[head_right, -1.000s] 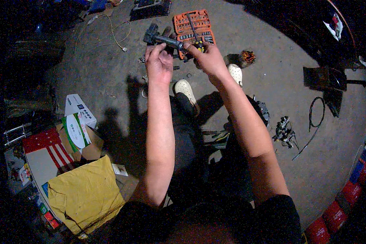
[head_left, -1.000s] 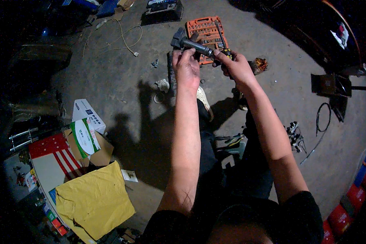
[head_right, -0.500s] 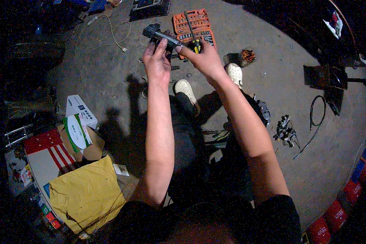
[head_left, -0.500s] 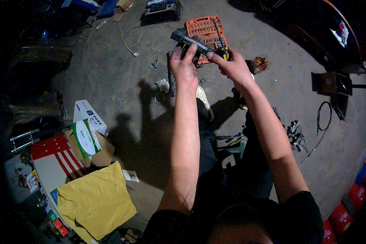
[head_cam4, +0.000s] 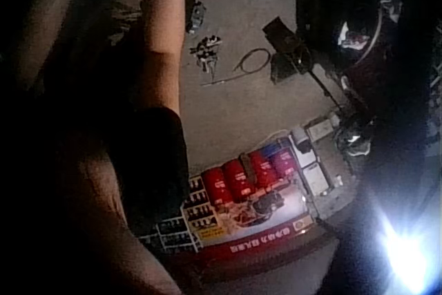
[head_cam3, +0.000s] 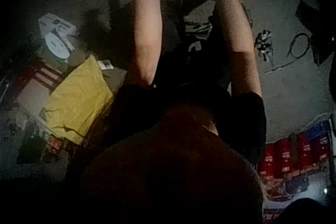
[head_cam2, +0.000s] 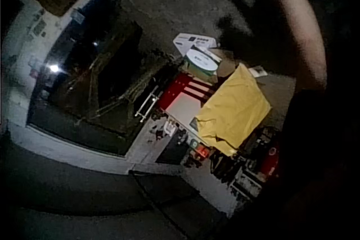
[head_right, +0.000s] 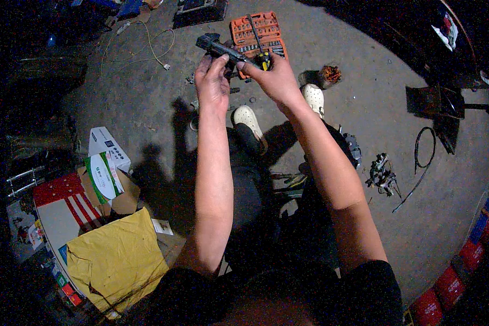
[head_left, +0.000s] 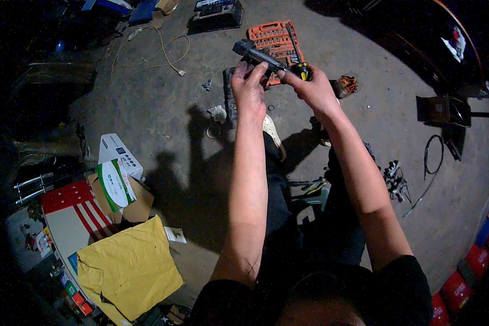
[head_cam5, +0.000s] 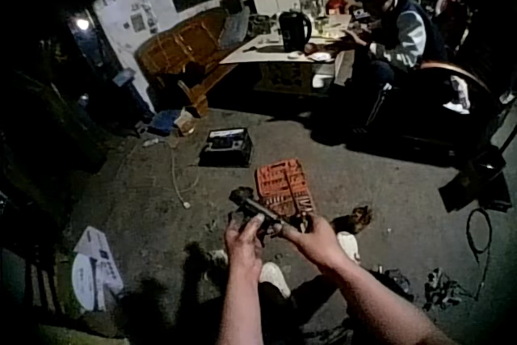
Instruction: The person sits on a low stool and uses a screwdriver and hammer to disassemble and reassemble a small mechanical component. They repeatedly insert and remove a metal pin, tap it with a hammer, and inspect the part while handling various tools from an open toolkit on the floor.
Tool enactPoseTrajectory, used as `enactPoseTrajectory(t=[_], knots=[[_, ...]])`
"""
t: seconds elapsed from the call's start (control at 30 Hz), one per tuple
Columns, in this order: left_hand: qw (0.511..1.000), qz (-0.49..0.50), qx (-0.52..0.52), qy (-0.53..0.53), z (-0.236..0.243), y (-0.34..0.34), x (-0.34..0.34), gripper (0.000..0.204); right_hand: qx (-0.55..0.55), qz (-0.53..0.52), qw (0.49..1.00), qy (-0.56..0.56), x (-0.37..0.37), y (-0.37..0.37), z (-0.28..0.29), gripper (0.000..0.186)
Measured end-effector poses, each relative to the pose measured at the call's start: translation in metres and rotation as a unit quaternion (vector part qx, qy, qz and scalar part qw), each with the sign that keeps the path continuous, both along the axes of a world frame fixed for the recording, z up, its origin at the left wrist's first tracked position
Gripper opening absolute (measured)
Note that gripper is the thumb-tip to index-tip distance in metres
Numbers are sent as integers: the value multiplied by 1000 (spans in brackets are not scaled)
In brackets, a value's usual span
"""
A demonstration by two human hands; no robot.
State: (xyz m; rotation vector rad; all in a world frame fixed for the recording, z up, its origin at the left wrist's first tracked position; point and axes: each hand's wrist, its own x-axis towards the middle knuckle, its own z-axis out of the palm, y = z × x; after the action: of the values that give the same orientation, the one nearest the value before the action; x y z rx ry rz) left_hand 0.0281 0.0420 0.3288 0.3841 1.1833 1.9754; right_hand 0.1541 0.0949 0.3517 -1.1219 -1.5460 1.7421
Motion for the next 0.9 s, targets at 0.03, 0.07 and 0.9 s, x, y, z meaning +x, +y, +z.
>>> enactPoseTrajectory(t=[0.03, 0.07, 0.9], knots=[[1000, -3, 1, -1, 3, 1, 2, 28, 1, -1, 1000, -5, 0, 2, -3, 42], [1000, -2, 0, 0, 3, 1, 2, 27, 2, -2, 1000, -11, 1, 3, -4, 43], [1000, -2, -2, 0, 3, 1, -2, 27, -25, -7, 1000, -14, -2, 4, -9, 38]])
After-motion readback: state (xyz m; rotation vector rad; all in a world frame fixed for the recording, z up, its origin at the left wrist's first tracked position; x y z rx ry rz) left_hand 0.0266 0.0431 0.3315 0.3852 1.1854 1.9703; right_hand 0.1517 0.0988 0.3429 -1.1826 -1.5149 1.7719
